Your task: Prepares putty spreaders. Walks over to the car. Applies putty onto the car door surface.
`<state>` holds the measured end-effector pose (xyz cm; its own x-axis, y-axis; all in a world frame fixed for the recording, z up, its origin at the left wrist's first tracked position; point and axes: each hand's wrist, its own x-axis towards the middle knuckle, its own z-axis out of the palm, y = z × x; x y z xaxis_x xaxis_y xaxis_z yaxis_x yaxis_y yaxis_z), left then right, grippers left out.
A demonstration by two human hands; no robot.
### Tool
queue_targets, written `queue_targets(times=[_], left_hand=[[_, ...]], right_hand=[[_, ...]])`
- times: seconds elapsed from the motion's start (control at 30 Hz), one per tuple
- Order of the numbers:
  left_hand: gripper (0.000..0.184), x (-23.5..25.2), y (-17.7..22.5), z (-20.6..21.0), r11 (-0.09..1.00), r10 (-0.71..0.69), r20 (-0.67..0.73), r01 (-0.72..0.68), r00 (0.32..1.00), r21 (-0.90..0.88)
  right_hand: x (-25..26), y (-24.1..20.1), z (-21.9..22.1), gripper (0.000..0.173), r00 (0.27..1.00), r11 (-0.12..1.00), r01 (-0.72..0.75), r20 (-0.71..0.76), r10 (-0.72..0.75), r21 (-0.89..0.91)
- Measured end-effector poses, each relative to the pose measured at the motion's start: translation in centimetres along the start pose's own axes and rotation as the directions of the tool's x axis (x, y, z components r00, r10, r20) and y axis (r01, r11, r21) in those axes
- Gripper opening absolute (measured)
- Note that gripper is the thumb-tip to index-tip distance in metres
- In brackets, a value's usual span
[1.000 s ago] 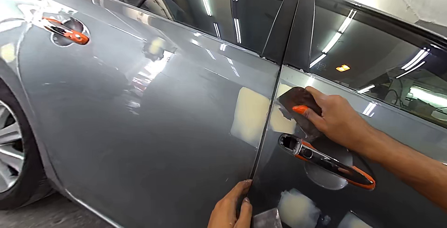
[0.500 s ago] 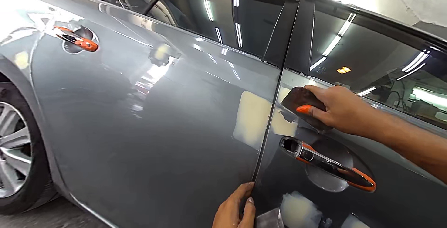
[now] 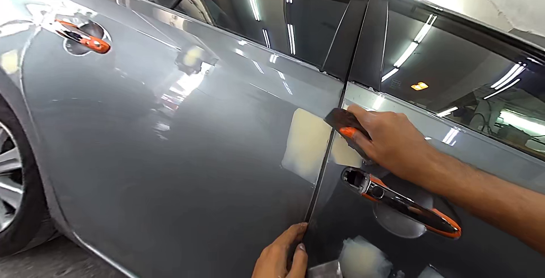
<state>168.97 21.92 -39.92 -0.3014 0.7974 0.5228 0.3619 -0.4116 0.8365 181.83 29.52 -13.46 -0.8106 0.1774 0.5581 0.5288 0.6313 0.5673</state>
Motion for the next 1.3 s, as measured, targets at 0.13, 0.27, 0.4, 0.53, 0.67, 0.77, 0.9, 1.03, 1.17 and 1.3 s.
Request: queue_targets(times=[0.13, 0.27, 0.4, 0.53, 0.67, 0.77, 0.9, 1.03, 1.17, 1.3], left_hand=[[0.044, -0.1, -0.1, -0.4, 1.000, 0.014, 0.032, -0.014, 0.999, 0.001], [0.045, -0.2, 0.6, -0.1, 0.999, -0.038, -0.010, 0.038, 0.999, 0.015], [0.045, -0.1, -0.2, -0.4, 1.000, 0.018, 0.019, -0.018, 1.000, 0.015], [0.045, 0.0, 0.3, -0.6, 1.000, -0.013, 0.031, 0.012, 0.999, 0.026], [0.045, -0.1, 0.1, -0.3, 0.999, -0.022, 0.004, 0.022, 1.000, 0.028], [0.044, 0.2, -0.4, -0.8, 0.999, 0.019, 0.038, -0.020, 0.999, 0.024], [0.041, 0.4, -1.0, -0.6, 1.000, 0.014, 0.027, -0.014, 1.000, -0.007], [0.037, 0.7, -1.3, -0.5, 0.998, 0.034, 0.008, -0.034, 0.999, -0.047], [0.037, 0.5, -1.3, -0.2, 0.999, 0.021, -0.006, -0.021, 1.000, -0.046], [0.038, 0.3, -1.0, -0.2, 0.999, 0.025, 0.005, -0.025, 1.000, -0.038]], right_hand=[[-0.4, 1.0, -0.6, 0.028, 1.000, 1.000, -0.007, 0.027, 0.006, 0.025], [0.2, 0.4, 0.3, 0.030, 0.999, 0.999, -0.026, -0.027, 0.027, 0.028], [2.0, 0.1, -0.4, 0.038, 0.998, 0.998, -0.044, 0.053, 0.041, 0.055], [-0.2, 1.4, 0.0, 0.029, 0.999, 0.999, -0.012, -0.041, 0.014, 0.043], [2.2, -0.7, 0.9, 0.025, 0.999, 0.997, -0.027, -0.025, 0.028, 0.070], [3.6, -1.7, 0.6, 0.034, 0.997, 0.995, -0.039, 0.066, 0.033, 0.092], [1.0, 1.9, -0.8, 0.039, 0.993, 0.984, -0.080, -0.072, 0.093, 0.156], [-2.0, 5.2, -4.8, 0.041, 0.981, 0.960, -0.172, -0.047, 0.187, 0.220], [-3.7, 5.7, -4.5, 0.024, 0.995, 0.987, -0.087, 0.065, 0.079, 0.132], [-3.3, 6.3, -2.8, 0.037, 0.989, 0.990, -0.060, 0.139, 0.043, 0.124]])
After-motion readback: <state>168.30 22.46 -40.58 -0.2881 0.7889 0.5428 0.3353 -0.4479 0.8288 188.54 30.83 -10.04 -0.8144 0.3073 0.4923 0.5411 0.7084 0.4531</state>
